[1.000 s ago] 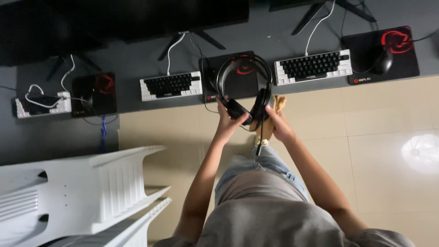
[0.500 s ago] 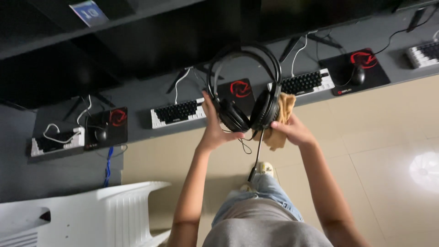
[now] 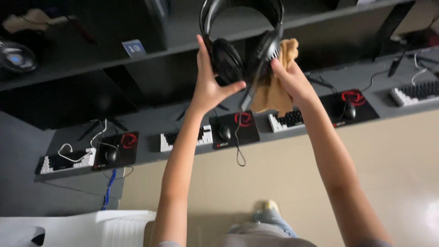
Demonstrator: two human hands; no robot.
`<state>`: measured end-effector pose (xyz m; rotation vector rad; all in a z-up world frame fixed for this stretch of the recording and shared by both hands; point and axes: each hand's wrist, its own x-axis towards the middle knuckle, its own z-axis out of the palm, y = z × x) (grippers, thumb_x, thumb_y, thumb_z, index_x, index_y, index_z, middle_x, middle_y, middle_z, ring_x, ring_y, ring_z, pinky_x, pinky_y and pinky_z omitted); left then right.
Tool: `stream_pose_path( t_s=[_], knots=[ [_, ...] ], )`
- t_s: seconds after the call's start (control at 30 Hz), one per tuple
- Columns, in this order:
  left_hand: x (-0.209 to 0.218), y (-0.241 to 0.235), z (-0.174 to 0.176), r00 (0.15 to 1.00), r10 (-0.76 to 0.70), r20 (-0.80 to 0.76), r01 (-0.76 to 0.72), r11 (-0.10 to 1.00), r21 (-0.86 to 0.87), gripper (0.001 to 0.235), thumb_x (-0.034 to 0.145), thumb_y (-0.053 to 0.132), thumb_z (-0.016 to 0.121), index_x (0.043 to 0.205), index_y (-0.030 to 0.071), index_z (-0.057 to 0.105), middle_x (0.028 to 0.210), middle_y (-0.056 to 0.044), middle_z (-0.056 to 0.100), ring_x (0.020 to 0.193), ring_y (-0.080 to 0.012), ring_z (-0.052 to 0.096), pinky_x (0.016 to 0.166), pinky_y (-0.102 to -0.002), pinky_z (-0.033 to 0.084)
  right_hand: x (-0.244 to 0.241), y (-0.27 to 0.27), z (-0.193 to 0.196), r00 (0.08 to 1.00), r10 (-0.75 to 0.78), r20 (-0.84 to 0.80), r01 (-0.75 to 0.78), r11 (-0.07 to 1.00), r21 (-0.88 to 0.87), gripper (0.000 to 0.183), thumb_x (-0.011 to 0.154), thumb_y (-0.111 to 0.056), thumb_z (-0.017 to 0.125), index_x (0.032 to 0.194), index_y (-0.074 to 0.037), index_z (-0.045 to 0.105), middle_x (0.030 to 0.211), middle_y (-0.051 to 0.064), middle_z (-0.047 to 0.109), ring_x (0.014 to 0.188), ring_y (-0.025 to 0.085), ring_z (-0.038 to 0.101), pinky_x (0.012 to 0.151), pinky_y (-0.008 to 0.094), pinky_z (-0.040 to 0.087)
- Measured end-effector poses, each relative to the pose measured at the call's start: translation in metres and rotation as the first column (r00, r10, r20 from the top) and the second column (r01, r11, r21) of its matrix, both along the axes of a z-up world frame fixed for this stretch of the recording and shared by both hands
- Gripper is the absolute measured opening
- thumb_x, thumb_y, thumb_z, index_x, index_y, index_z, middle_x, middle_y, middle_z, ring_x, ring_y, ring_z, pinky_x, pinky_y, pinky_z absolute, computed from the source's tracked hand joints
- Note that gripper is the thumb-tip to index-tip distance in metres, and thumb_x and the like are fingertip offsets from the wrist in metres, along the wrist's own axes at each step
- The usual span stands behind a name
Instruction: The person cleans a pair of black headphones with a cloth, then wipes a computer keyboard and mouse. They spray the cloth with a liquid from a bottle and continue wiping the keyboard and mousepad.
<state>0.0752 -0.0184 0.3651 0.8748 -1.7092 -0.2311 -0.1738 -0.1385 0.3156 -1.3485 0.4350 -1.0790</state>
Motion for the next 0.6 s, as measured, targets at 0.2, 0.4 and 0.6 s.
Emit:
stream_pose_path(
  t_s=[0.2, 0.4, 0.6],
  knots=[
    [0.030, -0.072, 0.025, 0.979, 0.195, 0.062, -0.195, 0.981, -0.001, 0.139, 0.088, 0.051, 0.089, 0.161, 0.007, -0.020, 0.163, -0.030, 0.024, 0.151, -0.0413, 0.041, 0.119, -0.048, 0.044, 0.031, -0.039, 0.080, 0.994, -0.013, -0.109, 0.004, 0.997, -0.079, 0.057, 0.104, -0.051, 0.059, 0.138, -0.005, 0.054, 0.119, 0.005, 0.067, 0.108, 0.013, 0.067, 0.093, 0.034, 0.058],
    [0.049, -0.133, 0.036, 0.926, 0.347, 0.151, -0.342, 0.938, -0.055, 0.130, 0.092, 0.051, 0.086, 0.160, -0.008, -0.009, 0.163, -0.036, 0.026, 0.152, -0.0453, 0.036, 0.124, -0.047, 0.035, 0.049, -0.090, 0.106, 0.967, 0.244, -0.078, -0.237, 0.968, 0.087, 0.059, 0.098, -0.058, 0.055, 0.131, -0.010, 0.057, 0.118, 0.008, 0.070, 0.106, 0.018, 0.072, 0.092, 0.037, 0.062],
    [0.057, -0.165, 0.047, 0.906, 0.389, 0.165, -0.407, 0.909, 0.091, 0.121, 0.090, 0.059, 0.078, 0.156, -0.013, 0.007, 0.153, -0.036, 0.042, 0.143, -0.0422, 0.048, 0.117, -0.041, 0.040, 0.063, -0.141, 0.111, 0.931, 0.265, -0.249, -0.253, 0.964, 0.079, 0.061, 0.098, -0.063, 0.055, 0.125, -0.009, 0.063, 0.113, 0.008, 0.071, 0.099, 0.017, 0.070, 0.089, 0.034, 0.060]
  ],
)
